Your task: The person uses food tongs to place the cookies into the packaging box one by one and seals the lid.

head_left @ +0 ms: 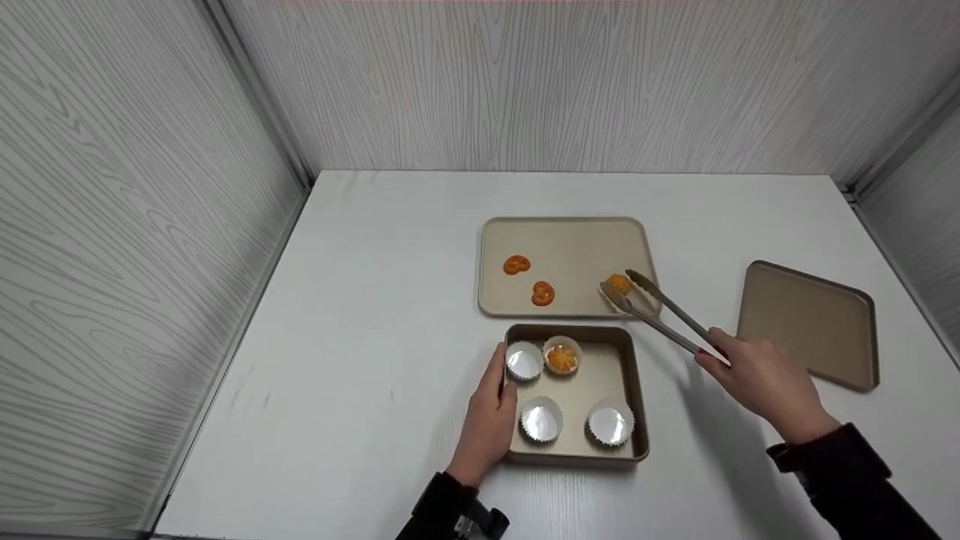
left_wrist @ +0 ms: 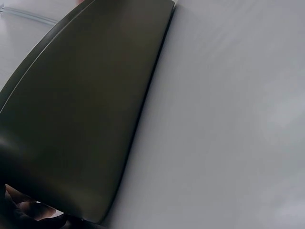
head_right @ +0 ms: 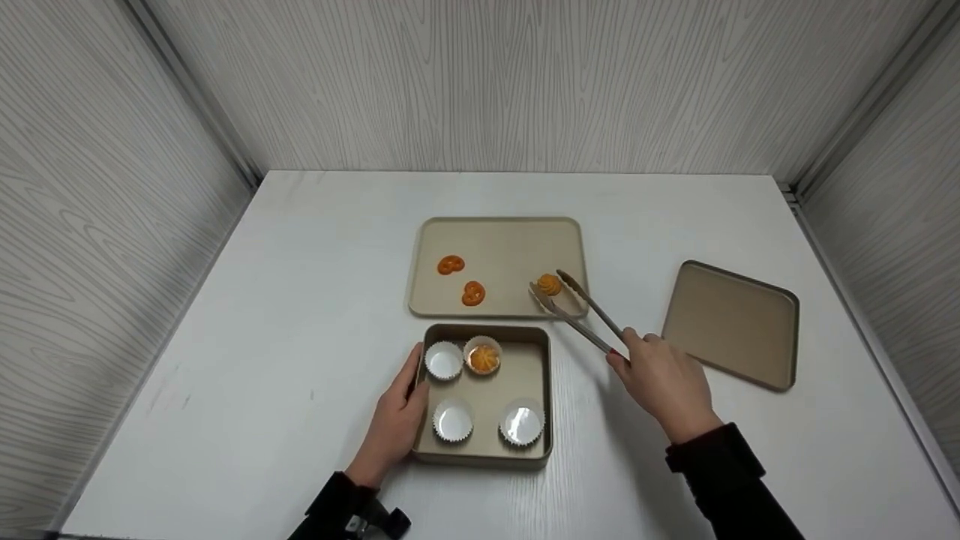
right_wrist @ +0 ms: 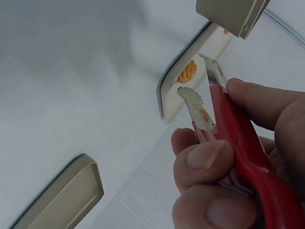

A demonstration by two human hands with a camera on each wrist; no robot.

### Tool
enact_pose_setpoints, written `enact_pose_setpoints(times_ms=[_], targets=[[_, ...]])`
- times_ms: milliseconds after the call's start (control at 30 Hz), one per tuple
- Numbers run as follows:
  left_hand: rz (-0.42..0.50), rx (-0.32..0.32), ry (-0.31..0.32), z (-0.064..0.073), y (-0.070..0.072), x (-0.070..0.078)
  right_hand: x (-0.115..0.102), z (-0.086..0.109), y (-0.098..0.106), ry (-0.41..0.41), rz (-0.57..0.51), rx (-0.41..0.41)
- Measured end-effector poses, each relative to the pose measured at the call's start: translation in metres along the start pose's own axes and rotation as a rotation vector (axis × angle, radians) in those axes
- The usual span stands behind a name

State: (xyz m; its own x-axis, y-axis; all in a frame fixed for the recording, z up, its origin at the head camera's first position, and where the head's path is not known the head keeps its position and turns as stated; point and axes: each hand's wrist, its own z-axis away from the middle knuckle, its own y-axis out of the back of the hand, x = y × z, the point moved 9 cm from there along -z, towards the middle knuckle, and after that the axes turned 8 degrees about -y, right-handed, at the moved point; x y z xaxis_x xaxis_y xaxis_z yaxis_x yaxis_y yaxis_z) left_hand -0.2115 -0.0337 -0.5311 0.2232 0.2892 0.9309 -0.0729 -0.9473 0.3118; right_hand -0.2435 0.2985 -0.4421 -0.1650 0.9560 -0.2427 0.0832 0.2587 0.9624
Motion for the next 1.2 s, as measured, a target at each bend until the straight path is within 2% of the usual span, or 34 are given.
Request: enact_pose_setpoints(times_ms=[233,467,967,1200], targets=[[0.005,0.001,0.001,0.001,0.0,0.001,0.002,-0.002,-0.011,-0.043,-0.014,-0.066],[-0.002,0.004,0.002,0.0,0.0,0.0,0.0,0.001,-0.02,-0.046,-0.056,-0.103],[0.0,0.008,0.007,0.0,-0.001,0.001,0.001,0.007,-0.019,-0.022,-0.047,-0.031],[-0.006,0.017,0.004,0.0,0.001,0.001,0.0,0.012,-0.015,0.002,-0.034,0.051]])
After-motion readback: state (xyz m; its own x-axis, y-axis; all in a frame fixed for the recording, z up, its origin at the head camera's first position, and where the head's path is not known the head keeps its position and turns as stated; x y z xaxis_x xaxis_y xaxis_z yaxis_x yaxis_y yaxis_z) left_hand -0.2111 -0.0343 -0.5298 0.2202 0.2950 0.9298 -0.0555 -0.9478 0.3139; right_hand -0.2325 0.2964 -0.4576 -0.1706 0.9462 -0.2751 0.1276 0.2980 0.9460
